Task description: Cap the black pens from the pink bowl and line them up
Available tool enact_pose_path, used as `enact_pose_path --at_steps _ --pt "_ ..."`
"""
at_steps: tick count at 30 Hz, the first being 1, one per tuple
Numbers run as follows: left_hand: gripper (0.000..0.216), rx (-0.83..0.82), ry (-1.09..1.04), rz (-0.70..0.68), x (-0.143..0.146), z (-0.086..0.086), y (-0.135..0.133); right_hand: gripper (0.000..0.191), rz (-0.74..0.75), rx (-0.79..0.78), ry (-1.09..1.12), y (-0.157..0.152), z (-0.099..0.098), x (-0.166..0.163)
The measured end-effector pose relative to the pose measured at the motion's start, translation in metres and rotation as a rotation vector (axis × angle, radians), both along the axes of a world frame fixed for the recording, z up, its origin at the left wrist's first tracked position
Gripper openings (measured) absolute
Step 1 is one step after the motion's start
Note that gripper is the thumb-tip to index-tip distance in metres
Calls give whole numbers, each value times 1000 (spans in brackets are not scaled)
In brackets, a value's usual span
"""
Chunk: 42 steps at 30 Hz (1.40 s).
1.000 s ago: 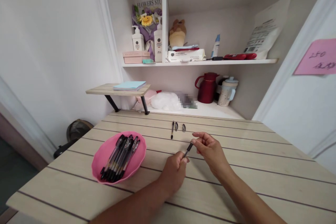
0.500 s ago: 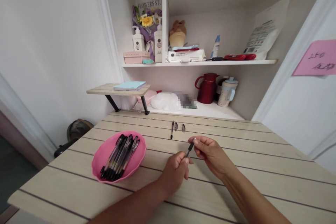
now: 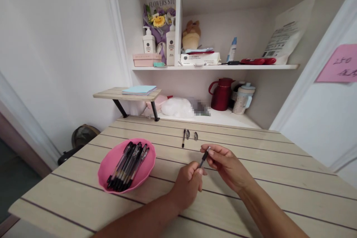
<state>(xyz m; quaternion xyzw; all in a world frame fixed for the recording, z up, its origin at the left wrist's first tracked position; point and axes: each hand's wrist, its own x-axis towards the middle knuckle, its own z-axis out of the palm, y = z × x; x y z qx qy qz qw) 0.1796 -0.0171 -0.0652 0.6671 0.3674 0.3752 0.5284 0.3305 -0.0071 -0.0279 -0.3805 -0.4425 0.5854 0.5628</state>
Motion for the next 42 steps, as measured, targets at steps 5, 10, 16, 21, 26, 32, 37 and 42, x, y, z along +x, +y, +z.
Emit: enact_pose_path --at_steps 5,10,16,21,26,32,37,42 --pt "26 31 9 -26 -1 1 -1 20 -43 -7 37 1 -3 -2" --pt "25 -18 -17 -23 -2 2 0 26 41 -11 64 -1 0 -2" --pt "26 -42 -57 -30 -2 -1 1 21 -65 -14 29 0 -1 -3" --pt "24 -150 -81 -79 -3 1 3 27 17 6 24 -1 0 -3" --pt "23 -248 -129 -114 -1 3 2 23 -84 -8 -2 0 -3 -5" --pt "24 -563 -343 -308 -3 3 5 29 -31 -20 32 0 -1 -3" --pt "21 -808 -508 -570 -11 5 9 22 -11 -24 70 -2 -1 -4" --pt "21 -863 -582 -642 -15 7 10 28 63 -5 91 -4 1 -6"
